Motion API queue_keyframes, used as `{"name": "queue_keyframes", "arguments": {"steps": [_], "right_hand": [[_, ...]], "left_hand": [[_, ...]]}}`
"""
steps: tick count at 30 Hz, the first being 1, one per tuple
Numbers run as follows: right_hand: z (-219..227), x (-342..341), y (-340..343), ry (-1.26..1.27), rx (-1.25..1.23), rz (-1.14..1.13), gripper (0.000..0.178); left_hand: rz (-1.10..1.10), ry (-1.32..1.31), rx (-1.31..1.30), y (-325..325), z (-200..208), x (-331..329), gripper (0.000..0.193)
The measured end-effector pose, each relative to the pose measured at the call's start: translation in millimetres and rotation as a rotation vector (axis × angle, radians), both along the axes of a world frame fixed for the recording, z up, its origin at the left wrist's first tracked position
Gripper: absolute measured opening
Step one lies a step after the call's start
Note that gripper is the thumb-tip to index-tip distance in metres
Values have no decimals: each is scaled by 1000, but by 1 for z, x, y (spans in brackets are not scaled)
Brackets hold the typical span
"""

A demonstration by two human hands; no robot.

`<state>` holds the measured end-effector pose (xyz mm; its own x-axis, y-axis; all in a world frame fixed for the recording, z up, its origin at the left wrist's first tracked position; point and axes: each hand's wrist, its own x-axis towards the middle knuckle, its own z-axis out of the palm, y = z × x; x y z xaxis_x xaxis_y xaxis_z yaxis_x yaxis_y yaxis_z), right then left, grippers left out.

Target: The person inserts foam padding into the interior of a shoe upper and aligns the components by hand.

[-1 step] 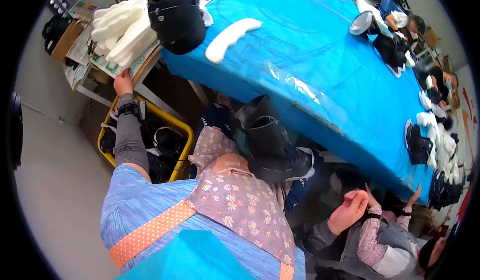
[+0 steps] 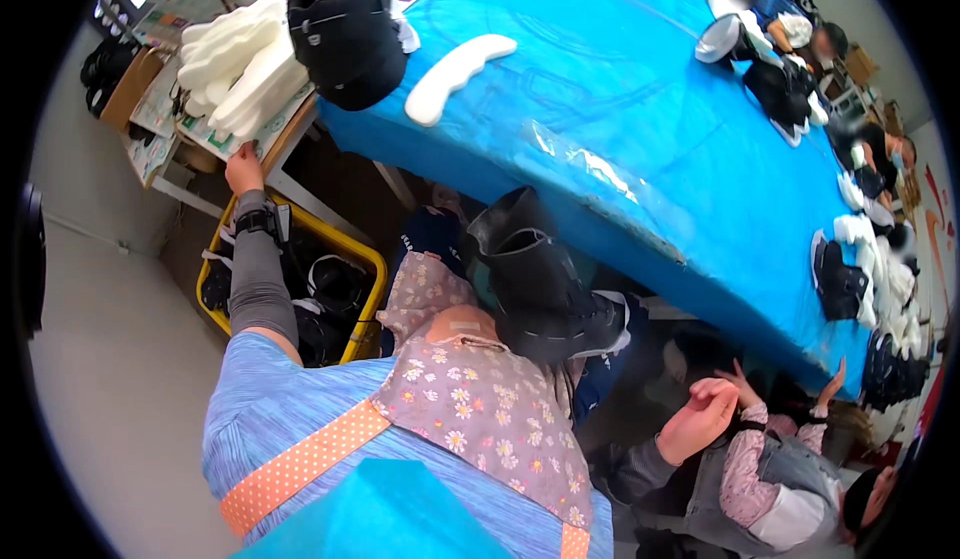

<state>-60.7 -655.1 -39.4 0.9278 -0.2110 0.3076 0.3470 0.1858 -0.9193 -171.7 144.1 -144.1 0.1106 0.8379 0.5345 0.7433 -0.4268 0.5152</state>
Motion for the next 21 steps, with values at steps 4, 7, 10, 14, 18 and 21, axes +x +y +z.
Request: {"name": "queue_keyframes", "arguments": {"steps": [4,7,10,14,18,21], "right_hand": [[3,4,-4,44,19,-110,41],[-7,4,-10,38,-10,-151,44],[-13,7,-6,64,-125,-333,28],[-25,17,-10,283,-340,-358,7],[-51,35,-17,249,-396,-338,16],[-73,41,-25,338,-354,-399,24]], "left_hand": [[123,-65,124,15,6,-30,46],[33,-224,233,-29,8,-17,47],[-129,-357,293,-101,9,13,39],[-394,-284,92,-181,-21,10,31],[-621,-270,-103,-257,-45,24,29],[-779,-218,-254,-286,-47,34,27]]}}
